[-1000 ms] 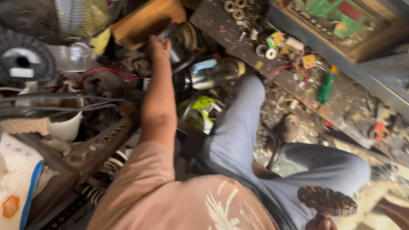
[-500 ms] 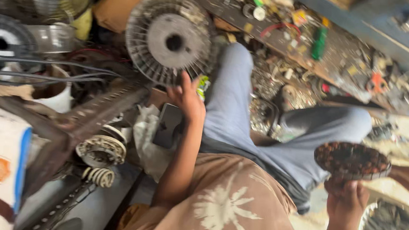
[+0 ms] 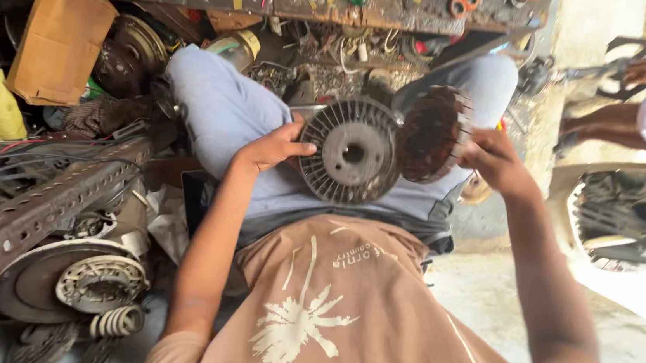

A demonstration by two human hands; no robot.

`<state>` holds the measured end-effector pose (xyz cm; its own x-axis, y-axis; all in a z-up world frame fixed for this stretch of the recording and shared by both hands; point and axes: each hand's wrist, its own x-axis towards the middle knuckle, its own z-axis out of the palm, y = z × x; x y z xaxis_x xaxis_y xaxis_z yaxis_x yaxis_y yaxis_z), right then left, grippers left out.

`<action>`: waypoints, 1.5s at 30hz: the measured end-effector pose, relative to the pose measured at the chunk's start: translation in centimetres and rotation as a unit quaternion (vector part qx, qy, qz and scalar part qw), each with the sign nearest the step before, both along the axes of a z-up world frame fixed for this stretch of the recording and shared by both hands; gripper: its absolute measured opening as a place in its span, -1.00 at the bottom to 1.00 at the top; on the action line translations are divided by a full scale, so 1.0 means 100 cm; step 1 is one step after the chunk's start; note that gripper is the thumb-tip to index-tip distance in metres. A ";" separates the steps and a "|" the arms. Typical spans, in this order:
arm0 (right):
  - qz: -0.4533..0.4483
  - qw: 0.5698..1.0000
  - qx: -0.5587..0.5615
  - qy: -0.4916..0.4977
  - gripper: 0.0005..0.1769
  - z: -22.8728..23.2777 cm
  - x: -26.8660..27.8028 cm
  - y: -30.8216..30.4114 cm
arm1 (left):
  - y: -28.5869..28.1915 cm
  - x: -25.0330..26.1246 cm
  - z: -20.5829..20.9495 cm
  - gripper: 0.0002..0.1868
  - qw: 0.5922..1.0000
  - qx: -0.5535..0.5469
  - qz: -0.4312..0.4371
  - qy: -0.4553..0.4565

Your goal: The person sits on the floor in a workshop and repairs a fan motor stator. They use a screwdriver to adjust copper windings and a pair of scissors to trim wires. The person works on the stator held in their lap, manipulating the internal components with tools.

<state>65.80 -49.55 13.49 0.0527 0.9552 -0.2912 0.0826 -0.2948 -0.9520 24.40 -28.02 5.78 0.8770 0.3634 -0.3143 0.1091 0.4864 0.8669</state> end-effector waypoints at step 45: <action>-0.173 0.959 0.205 0.094 -0.65 -0.003 -0.176 0.039 | -0.047 0.053 0.040 -0.57 0.882 0.330 0.336 -0.031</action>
<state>48.20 -45.63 13.15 0.3700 0.9264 0.0705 -0.1361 0.1291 -0.9823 29.74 -32.75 9.78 0.4024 0.8930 0.2014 -0.0693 -0.1896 0.9794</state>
